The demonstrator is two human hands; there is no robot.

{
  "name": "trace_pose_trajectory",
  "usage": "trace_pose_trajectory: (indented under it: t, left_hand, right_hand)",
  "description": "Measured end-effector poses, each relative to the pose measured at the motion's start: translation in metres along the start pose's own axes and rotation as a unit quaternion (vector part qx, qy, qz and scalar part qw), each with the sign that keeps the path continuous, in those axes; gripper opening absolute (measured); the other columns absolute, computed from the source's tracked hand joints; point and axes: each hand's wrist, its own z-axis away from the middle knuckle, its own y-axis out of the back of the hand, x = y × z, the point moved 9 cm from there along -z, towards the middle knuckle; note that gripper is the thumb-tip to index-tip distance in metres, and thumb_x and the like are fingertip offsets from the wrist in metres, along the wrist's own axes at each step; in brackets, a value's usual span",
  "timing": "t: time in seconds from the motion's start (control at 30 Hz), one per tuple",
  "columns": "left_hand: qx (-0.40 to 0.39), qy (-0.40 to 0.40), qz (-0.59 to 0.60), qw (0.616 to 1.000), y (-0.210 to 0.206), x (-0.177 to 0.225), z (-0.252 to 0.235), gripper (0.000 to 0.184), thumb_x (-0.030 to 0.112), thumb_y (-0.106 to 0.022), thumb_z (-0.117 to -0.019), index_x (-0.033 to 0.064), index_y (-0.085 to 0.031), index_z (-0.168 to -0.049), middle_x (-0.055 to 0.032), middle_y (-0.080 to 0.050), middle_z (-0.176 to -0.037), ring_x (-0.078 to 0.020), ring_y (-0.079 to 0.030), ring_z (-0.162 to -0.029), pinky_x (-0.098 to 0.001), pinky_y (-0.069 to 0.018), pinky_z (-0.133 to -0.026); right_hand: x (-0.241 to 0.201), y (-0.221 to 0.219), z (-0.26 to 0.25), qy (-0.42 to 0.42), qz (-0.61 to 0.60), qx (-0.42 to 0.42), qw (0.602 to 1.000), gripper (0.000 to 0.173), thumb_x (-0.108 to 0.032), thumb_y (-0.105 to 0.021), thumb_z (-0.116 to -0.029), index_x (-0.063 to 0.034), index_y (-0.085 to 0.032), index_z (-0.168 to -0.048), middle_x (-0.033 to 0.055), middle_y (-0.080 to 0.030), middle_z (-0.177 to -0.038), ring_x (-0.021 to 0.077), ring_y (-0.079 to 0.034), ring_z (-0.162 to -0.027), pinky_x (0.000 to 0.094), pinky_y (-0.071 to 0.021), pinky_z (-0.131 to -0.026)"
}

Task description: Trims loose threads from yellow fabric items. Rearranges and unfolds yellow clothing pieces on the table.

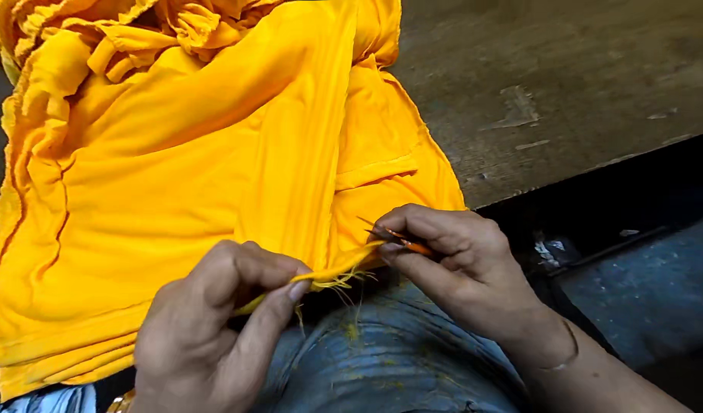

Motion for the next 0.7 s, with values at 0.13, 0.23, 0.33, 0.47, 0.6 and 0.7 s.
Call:
trace_pose_trajectory:
  t: [0.13,0.23,0.33,0.47,0.6,0.7]
  left_hand:
    - [0.021,0.085,0.055,0.995,-0.001,-0.010,-0.006,0.029,0.007,-0.069,-0.0936,0.0109,-0.059,-0.120,0.0033,-0.074,-0.089,-0.0085,-0.071,-0.075,-0.0199,-0.0612,-0.066]
    - [0.015,0.120,0.081,0.989,-0.004,-0.012,-0.008,0.033,0.004,-0.068,-0.0918,0.0096,-0.057,-0.122,0.0008,-0.075,-0.086,-0.0089,-0.071,-0.071,-0.0187,-0.0597,-0.061]
    - [0.019,0.156,0.095,0.983,-0.007,-0.017,-0.008,0.033,0.003,-0.067,-0.0908,0.0081,-0.060,-0.123,-0.0007,-0.074,-0.082,-0.0096,-0.070,-0.068,-0.0199,-0.0589,-0.059]
    - [0.019,0.203,0.103,0.974,-0.009,-0.026,-0.002,0.033,0.003,-0.066,-0.0907,0.0067,-0.062,-0.123,-0.0030,-0.073,-0.079,-0.0112,-0.069,-0.065,-0.0206,-0.0578,-0.057]
    - [0.032,0.230,0.129,0.964,-0.007,-0.035,0.002,0.036,0.003,-0.065,-0.0906,0.0055,-0.063,-0.127,-0.0051,-0.072,-0.078,-0.0112,-0.067,-0.063,-0.0209,-0.0563,-0.055]
    - [0.041,0.243,0.144,0.958,-0.007,-0.039,0.002,0.037,0.003,-0.065,-0.0902,0.0053,-0.063,-0.128,-0.0067,-0.073,-0.078,-0.0116,-0.068,-0.063,-0.0212,-0.0564,-0.056]
  right_hand:
    - [-0.021,-0.001,-0.002,0.067,-0.007,0.020,0.998,0.023,-0.011,-0.066,-0.0921,0.0020,-0.067,-0.111,-0.0034,-0.063,-0.085,-0.0025,-0.054,-0.069,0.0112,-0.0465,-0.056]
    - [-0.042,-0.014,-0.004,0.142,0.005,0.002,0.990,0.028,-0.016,-0.075,-0.0882,0.0029,-0.073,-0.109,0.0006,-0.067,-0.087,0.0013,-0.060,-0.077,0.0144,-0.0517,-0.064]
    - [-0.059,-0.019,0.001,0.224,0.118,0.029,0.967,0.017,-0.006,-0.060,-0.0920,-0.0018,-0.075,-0.098,0.0031,-0.061,-0.074,0.0094,-0.056,-0.067,0.0224,-0.0422,-0.056]
    - [-0.069,-0.023,0.019,0.285,0.185,-0.003,0.941,0.018,-0.013,-0.054,-0.0990,-0.0065,-0.071,-0.097,0.0021,-0.058,-0.073,0.0126,-0.051,-0.063,0.0267,-0.0386,-0.053]
    - [-0.050,-0.047,0.043,0.265,0.164,-0.175,0.934,0.019,-0.014,-0.050,-0.1024,-0.0100,-0.064,-0.089,0.0009,-0.055,-0.072,0.0135,-0.053,-0.061,0.0284,-0.0401,-0.049]
    - [-0.028,-0.055,0.052,0.223,0.155,-0.227,0.935,0.020,-0.018,-0.051,-0.1001,-0.0132,-0.063,-0.086,-0.0009,-0.057,-0.075,0.0120,-0.058,-0.065,0.0281,-0.0448,-0.051]
